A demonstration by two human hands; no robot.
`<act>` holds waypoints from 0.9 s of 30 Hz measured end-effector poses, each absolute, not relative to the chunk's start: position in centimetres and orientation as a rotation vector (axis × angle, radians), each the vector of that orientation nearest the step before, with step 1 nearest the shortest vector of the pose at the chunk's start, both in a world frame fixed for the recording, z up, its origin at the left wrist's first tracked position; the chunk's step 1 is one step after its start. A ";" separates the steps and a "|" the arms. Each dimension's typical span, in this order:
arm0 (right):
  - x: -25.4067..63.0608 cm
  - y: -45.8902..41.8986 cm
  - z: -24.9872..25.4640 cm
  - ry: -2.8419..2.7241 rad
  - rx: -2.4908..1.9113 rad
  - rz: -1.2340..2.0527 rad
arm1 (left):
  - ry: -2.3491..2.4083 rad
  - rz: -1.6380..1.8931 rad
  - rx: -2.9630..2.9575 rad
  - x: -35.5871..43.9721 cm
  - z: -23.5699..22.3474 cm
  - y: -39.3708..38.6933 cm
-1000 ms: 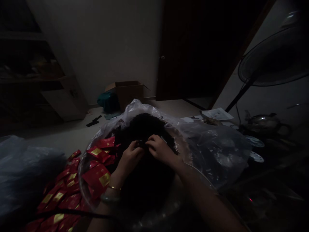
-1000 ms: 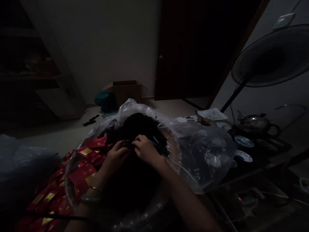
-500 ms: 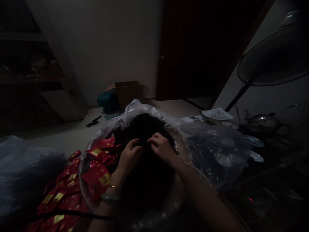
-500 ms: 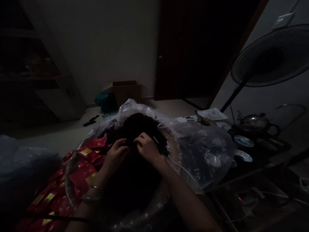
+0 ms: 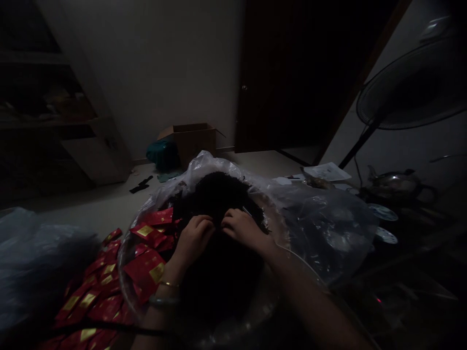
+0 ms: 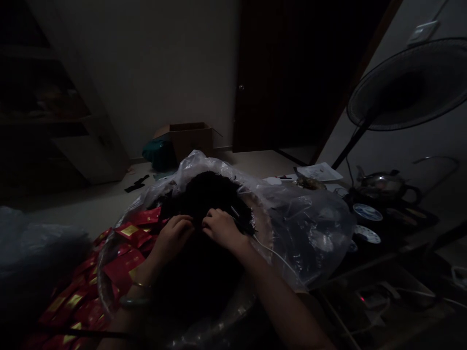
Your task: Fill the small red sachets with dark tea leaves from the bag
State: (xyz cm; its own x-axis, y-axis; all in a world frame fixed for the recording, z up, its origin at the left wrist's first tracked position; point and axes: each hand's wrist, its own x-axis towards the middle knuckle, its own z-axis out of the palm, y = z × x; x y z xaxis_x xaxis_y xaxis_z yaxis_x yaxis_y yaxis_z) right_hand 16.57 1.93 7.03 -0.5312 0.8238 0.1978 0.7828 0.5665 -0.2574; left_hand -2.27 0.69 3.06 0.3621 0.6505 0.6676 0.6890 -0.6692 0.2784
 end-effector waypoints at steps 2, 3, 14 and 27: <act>16.7 2.0 7.3 -2.510 -1.368 0.210 | -1.315 -1.217 -2.557 -2.4 2.9 0.6; 16.7 2.0 7.4 -2.500 -1.381 0.225 | -1.354 -1.226 -2.553 -2.4 2.8 0.6; 16.2 1.9 6.9 -2.165 -1.051 0.609 | -2.057 -1.714 -2.764 -1.5 1.0 1.4; 16.0 1.0 7.8 -1.958 -0.981 0.647 | -2.205 -1.820 -2.981 -0.3 2.0 0.2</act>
State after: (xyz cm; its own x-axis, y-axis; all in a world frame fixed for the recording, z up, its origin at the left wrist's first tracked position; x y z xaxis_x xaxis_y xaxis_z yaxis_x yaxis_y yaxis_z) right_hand 15.96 1.05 7.76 -0.3490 0.8234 0.4474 0.3949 0.5622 -0.7266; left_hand -0.27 0.17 2.00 0.2576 0.9651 0.0467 0.2291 -0.1079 0.9674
